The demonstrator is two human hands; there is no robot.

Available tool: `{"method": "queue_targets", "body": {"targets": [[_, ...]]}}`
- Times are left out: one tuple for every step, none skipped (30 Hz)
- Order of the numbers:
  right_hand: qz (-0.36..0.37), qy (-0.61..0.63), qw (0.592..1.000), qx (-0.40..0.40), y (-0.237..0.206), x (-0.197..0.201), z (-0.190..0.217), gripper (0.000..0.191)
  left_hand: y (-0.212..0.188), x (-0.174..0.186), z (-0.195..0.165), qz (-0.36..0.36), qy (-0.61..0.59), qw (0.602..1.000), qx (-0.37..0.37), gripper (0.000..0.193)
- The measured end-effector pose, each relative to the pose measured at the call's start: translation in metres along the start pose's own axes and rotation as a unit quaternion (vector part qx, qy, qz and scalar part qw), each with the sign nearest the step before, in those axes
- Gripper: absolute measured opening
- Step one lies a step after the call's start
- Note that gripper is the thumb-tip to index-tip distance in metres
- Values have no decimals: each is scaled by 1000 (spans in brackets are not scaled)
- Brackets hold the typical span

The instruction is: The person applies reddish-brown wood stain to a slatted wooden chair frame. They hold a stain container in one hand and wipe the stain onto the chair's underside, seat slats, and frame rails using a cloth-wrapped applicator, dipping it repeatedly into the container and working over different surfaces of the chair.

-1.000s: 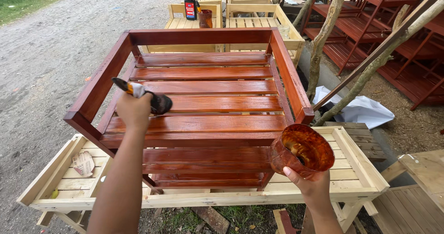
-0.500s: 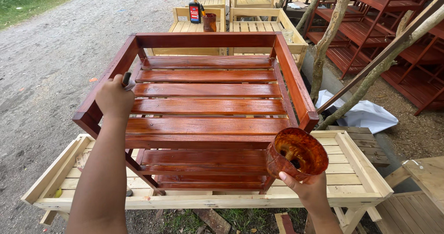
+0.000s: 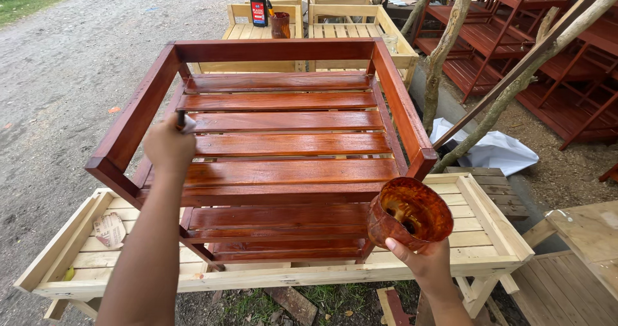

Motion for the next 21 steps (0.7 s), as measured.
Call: {"method": "queue_targets", "body": {"targets": [[6, -2, 1000, 0, 2, -5, -1, 74, -9, -5, -12, -1, -22, 1000, -15, 7], [14, -7, 1000, 2, 6, -10, -2, 73, -15, -10, -25, -4, -44, 999, -29, 8], [22, -11, 1000, 3, 8, -15, -4, 73, -21, -13, -35, -3, -93, 994, -53, 8], [32, -15, 999, 5, 10, -20, -6, 73, -24, -12, -41, -2, -142, 987, -77, 11], [32, -11, 999, -1, 13, -25, -8, 73, -23, -8, -41, 1, -183, 981, -62, 14], [33, -7, 999, -7, 14, -28, -10, 74, -19, -3, -38, 4, -223, 974, -47, 18], [33, -5, 999, -12, 16, -31, -12, 75, -14, 1, -34, 7, -264, 964, -33, 21], [35, -6, 999, -11, 17, -32, -14, 74, -4, 7, -26, -3, -182, 982, -48, 21], [35, -8, 999, -11, 17, -32, -16, 74, 8, 15, -13, -12, -100, 993, -63, 21], [35, -11, 999, -11, 16, -31, -17, 74, 16, 22, 1, -20, -18, 997, -77, 20], [33, -7, 999, -7, 16, -29, -18, 75, 23, 25, 13, -10, 14, 998, -64, 16], [30, -3, 1000, -3, 15, -27, -19, 75, 28, 24, 22, 0, 45, 998, -52, 11], [26, 1, 1000, -1, 13, -26, -20, 75, 32, 19, 27, 11, 76, 996, -41, 7], [21, 3, 1000, -3, 12, -25, -22, 75, 30, 10, 27, 23, 81, 996, -37, 10], [16, 5, 1000, -6, 11, -25, -22, 75, 25, -2, 22, 36, 86, 995, -33, 14], [11, 4, 1000, -9, 8, -23, -22, 74, 20, -13, 14, 49, 89, 994, -28, 18], [14, 7, 1000, -14, 6, -23, -21, 74, 19, -24, 2, 42, 71, 996, -36, 19], [18, 11, 1000, -19, 4, -24, -20, 74, 18, -35, -14, 34, 54, 997, -43, 20], [23, 16, 999, -23, 3, -25, -18, 74, 16, -44, -31, 26, 37, 998, -49, 21], [22, 15, 999, -21, 2, -27, -17, 75, 15, -52, -48, 43, 16, 997, -56, 21], [22, 14, 999, -20, 2, -28, -15, 75, 13, -60, -67, 61, -5, 996, -61, 20]]}}
Point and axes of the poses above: each hand's wrist, its own y-axis towards the middle knuckle, its own x-axis out of the back of the hand, z = x × y, the point moved 1 cm from there along y, towards the middle knuckle, and after that the axes turned 15 degrees about z, right-handed, at the moved point
